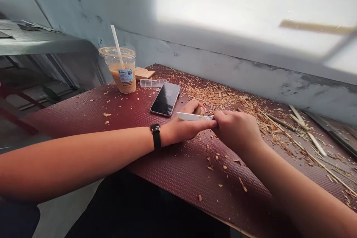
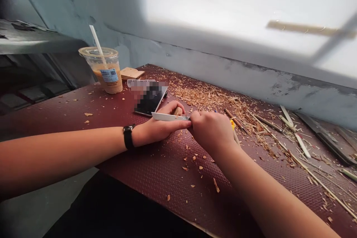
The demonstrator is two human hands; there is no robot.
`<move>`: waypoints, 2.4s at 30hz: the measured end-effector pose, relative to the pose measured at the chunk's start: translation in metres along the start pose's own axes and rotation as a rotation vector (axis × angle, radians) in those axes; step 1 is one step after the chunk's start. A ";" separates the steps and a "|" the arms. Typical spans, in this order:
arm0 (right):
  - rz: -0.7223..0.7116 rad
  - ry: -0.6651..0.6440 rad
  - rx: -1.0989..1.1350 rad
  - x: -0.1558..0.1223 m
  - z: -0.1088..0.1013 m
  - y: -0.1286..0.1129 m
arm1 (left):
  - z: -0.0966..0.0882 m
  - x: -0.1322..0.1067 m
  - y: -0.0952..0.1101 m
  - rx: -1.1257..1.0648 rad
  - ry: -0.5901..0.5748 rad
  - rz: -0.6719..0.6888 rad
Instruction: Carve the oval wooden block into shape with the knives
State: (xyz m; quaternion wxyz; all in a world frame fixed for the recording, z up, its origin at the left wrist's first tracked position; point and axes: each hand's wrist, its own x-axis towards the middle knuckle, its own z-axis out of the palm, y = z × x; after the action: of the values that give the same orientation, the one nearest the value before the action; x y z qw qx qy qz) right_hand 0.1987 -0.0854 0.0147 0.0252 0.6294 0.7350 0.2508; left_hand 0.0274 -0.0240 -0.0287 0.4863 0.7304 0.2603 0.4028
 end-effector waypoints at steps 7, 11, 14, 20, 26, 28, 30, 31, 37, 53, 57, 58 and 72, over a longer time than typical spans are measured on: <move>0.071 -0.003 0.015 -0.003 -0.004 -0.011 | -0.001 0.002 -0.006 -0.003 0.059 0.023; -0.023 -0.027 0.019 -0.002 -0.010 -0.002 | -0.005 0.000 0.002 0.013 -0.080 0.012; -0.123 -0.030 0.006 -0.001 -0.013 0.006 | -0.007 -0.001 0.009 0.088 -0.161 0.008; -0.044 -0.062 0.030 0.002 -0.012 -0.001 | -0.005 0.000 0.005 0.063 -0.091 0.010; 0.069 -0.037 0.060 -0.002 -0.008 -0.005 | -0.003 0.000 0.000 0.042 -0.017 0.029; -0.011 -0.033 0.061 -0.003 -0.007 -0.002 | -0.005 -0.001 0.002 0.017 -0.068 0.013; -0.091 -0.042 0.064 -0.004 -0.006 0.000 | -0.007 -0.002 0.004 -0.001 -0.122 0.010; -0.123 -0.042 0.068 -0.003 -0.005 0.001 | -0.008 -0.003 0.005 0.000 -0.142 0.013; -0.153 -0.020 0.081 0.003 -0.005 -0.001 | -0.011 -0.002 0.004 -0.010 -0.180 0.039; 0.057 -0.002 0.176 0.000 -0.003 -0.008 | -0.003 0.000 0.000 -0.191 -0.048 -0.005; -0.128 0.024 0.183 -0.002 0.000 0.002 | -0.013 -0.001 0.013 -0.116 -0.239 -0.093; -0.134 0.022 0.192 -0.002 -0.001 0.002 | -0.015 -0.001 0.018 -0.101 -0.286 -0.115; 0.111 0.067 0.965 0.000 0.023 0.018 | -0.027 0.003 0.018 -0.530 -0.447 -0.320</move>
State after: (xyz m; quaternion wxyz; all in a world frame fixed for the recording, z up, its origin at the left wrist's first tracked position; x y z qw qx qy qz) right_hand 0.2232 -0.0764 0.0012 -0.3064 0.5993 0.7331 -0.0975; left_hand 0.0059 -0.0153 -0.0060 0.7598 0.5994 0.1456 0.2057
